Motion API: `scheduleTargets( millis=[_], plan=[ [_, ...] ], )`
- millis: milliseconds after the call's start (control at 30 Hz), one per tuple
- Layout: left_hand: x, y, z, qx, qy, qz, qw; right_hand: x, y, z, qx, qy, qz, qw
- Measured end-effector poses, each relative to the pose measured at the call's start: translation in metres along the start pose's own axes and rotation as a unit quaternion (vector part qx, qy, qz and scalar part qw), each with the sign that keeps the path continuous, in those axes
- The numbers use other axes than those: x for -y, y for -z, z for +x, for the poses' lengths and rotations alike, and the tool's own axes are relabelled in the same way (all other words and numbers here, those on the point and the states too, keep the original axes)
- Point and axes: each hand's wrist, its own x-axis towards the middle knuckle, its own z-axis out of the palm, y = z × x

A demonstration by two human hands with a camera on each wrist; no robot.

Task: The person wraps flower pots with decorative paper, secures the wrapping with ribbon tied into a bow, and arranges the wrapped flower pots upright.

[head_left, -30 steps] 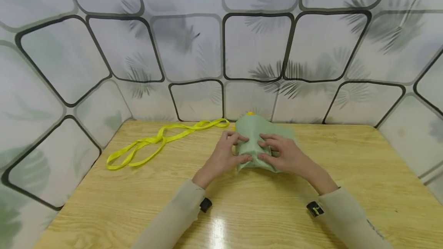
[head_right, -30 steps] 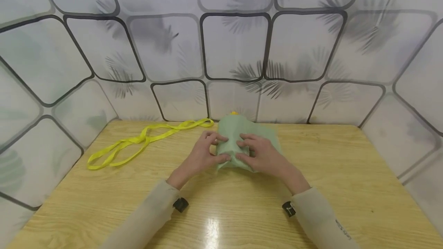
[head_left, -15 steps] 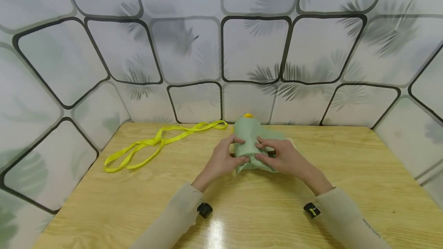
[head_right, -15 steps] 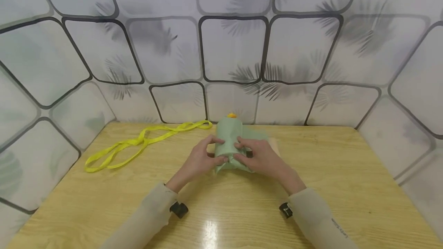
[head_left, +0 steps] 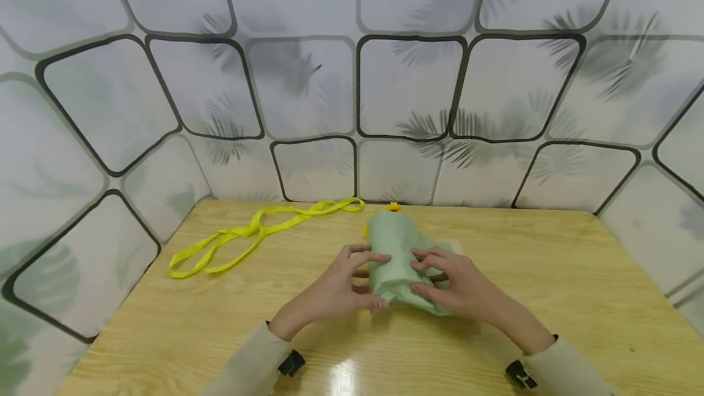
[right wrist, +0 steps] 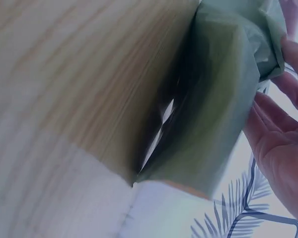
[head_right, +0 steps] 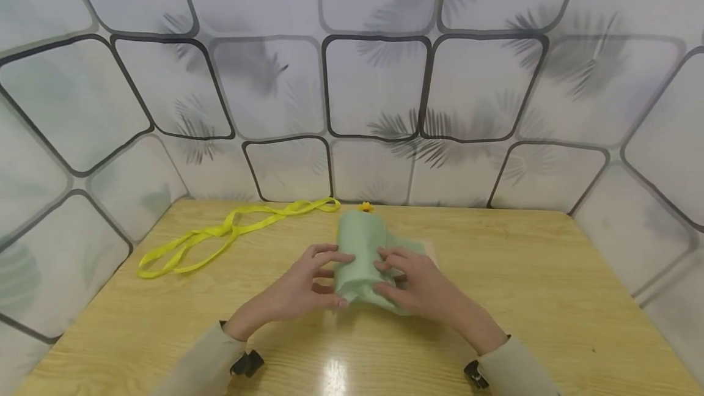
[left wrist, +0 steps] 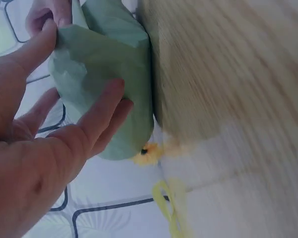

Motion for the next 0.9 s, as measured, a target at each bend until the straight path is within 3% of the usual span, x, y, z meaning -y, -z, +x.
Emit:
scheduleTargets(
  millis=[133,233,333,400,500,600,733,900],
  plan=[
    [0.002,0.0,0.0,0.013,-0.044,0.035,0.9983,-0.001,-0.001,-0.001,0.004,0.001,-0.021,1.0],
    [0.004,-0.004,0.004,-0.016,-0.077,0.096,0.9923,-0.001,-0.004,0.002,0.001,0.012,-0.067,0.998],
    [0.002,-0.009,0.007,-0.048,-0.1,0.167,0.9797,0.0,-0.006,0.005,-0.011,0.025,-0.106,0.994],
    [0.0,-0.011,0.009,-0.068,-0.11,0.227,0.9653,0.001,-0.007,0.006,-0.019,0.031,-0.121,0.992],
    [-0.008,-0.01,0.01,-0.091,-0.131,0.32,0.934,0.002,-0.007,0.007,-0.023,0.038,-0.131,0.99],
    [-0.015,-0.006,0.012,-0.087,-0.157,0.38,0.9074,0.002,-0.006,0.008,-0.023,0.04,-0.13,0.99],
    [-0.022,-0.007,0.013,-0.065,-0.185,0.416,0.8881,0.003,-0.006,0.009,-0.027,0.017,-0.1,0.995],
    [-0.026,-0.014,0.013,-0.081,-0.187,0.473,0.857,0.004,-0.002,0.009,-0.011,-0.024,-0.041,0.999]
  ],
)
